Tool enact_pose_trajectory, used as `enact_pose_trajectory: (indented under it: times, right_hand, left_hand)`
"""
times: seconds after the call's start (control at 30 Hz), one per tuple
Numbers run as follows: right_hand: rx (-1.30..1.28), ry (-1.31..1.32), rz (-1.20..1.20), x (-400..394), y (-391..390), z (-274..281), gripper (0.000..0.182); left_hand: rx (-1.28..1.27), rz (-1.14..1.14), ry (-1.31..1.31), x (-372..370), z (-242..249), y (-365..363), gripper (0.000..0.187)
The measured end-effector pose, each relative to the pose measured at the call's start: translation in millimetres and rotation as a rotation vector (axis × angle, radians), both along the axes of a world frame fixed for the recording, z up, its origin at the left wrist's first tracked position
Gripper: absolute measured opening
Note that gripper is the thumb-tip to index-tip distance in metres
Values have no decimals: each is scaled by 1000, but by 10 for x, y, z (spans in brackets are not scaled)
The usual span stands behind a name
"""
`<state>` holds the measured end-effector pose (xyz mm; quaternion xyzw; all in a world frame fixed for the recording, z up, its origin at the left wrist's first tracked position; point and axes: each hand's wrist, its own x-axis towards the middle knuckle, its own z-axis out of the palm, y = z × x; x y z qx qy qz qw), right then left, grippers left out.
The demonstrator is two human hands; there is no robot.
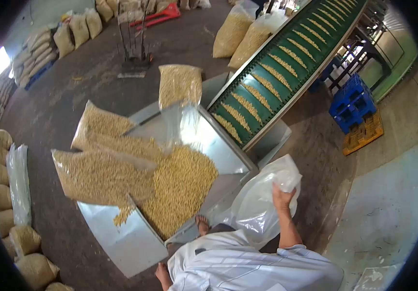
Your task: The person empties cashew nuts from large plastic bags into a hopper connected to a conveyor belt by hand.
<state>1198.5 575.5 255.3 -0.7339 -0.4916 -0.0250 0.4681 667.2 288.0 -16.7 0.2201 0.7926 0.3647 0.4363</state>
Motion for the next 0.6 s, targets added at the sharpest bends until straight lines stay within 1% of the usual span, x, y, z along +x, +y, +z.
enact_pose_trajectory:
  times: [0.03,0.07,0.1,0.13,0.17,0.23,0.3,0.33,0.37,0.43,0.47,0.53,0.57,0.6]
  right_hand:
    - [21,-2,-6,-59,224,-75,46]
    - [30,52,78,-111,404,-62,46]
    - [36,109,164,-124,564,-51,46]
    - [47,115,169,-144,695,-86,46]
    - [25,153,190,-171,799,-123,49]
    - [29,187,221,-542,735,-403,52]
    - [-61,68,309,-609,812,-701,60]
    - [20,23,345,-681,853,-818,61]
    - [27,25,344,-699,882,-869,61]
    - [-94,33,394,-820,837,-873,57]
    - [-88,32,388,-901,791,-905,57]
    - [-162,26,393,-1131,611,-1094,58]
    - [-156,24,390,-1219,515,-1221,58]
    - [-206,-24,415,-1283,414,-1363,60]
  left_hand:
    - [-7,-155,220,61,-316,76,46]
    - [-42,-95,150,174,-216,128,45]
    - [-92,61,-43,345,-148,273,45]
    - [-147,213,-231,510,78,457,44]
    - [-162,247,-273,573,138,528,43]
    - [-167,268,-326,447,27,535,42]
    - [-172,261,-344,442,-70,646,41]
    - [-173,251,-350,451,-123,721,40]
    - [-175,245,-358,467,-159,825,39]
    - [-169,224,-377,513,-243,1035,38]
    - [-165,212,-385,499,-277,1133,37]
    - [-161,196,-408,396,-463,1189,36]
    - [-158,193,-417,314,-534,1159,35]
    - [-157,193,-425,235,-567,1157,35]
